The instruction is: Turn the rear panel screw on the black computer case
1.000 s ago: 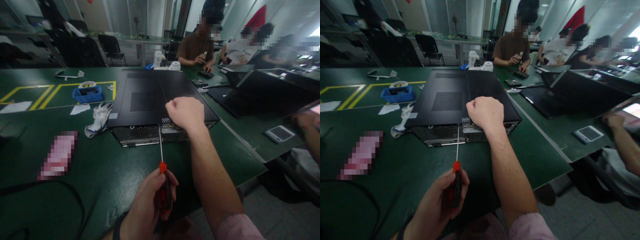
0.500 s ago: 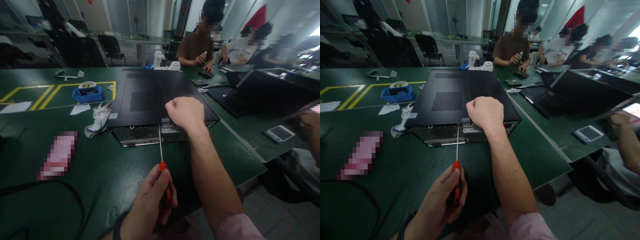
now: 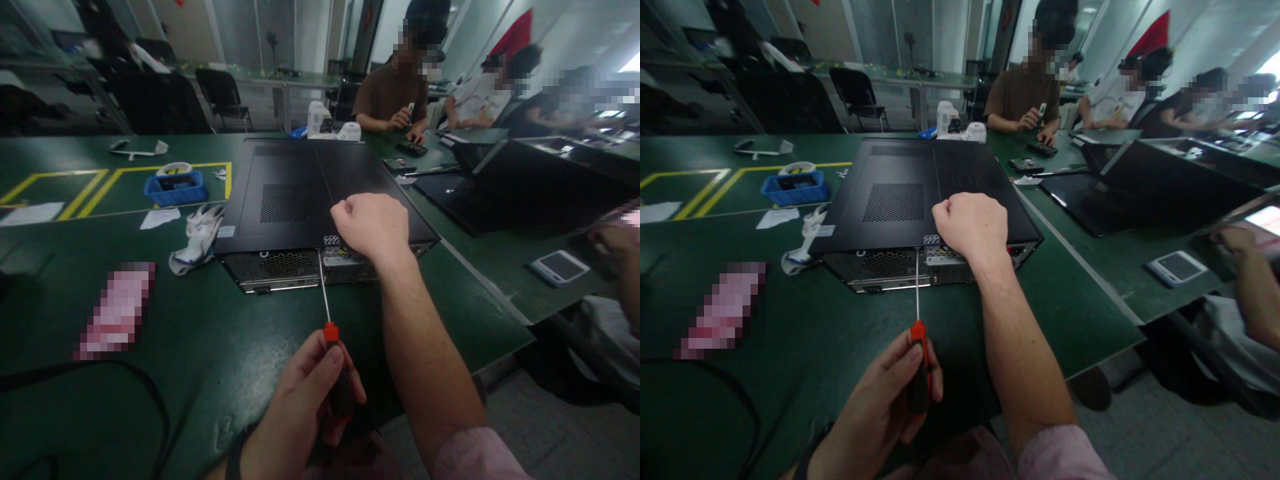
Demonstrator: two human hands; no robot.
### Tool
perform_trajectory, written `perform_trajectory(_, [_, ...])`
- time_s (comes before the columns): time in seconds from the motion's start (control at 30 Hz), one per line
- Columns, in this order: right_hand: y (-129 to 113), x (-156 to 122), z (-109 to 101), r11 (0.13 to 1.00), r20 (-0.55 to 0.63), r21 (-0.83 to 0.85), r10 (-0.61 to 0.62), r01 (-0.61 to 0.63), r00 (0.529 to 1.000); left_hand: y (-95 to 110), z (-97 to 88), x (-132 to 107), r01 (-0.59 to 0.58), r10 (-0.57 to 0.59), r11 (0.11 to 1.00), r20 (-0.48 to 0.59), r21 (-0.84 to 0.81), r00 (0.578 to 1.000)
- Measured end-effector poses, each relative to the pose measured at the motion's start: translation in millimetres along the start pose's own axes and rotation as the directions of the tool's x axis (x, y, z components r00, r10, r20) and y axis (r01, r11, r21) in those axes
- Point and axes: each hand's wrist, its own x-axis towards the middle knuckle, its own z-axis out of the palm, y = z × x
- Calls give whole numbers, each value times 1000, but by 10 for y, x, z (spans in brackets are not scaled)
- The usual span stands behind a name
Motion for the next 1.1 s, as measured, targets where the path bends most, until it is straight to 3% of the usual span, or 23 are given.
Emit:
perform_trajectory(0.23, [-4,-4,2,1000,4,-2,-2,2,1000,-61,-32,22,-3,3,1000,63,7,998])
perform_trajectory(0.57, [6,2,8,1000,1,2,-9,9,1000,5,-5,-12,20,-20,1000,-30,-1,999])
perform_trajectory(1.1, [4,-2,10,1000,1,-10,-7,7,1000,-73,-43,26,11,-13,1000,65,17,998])
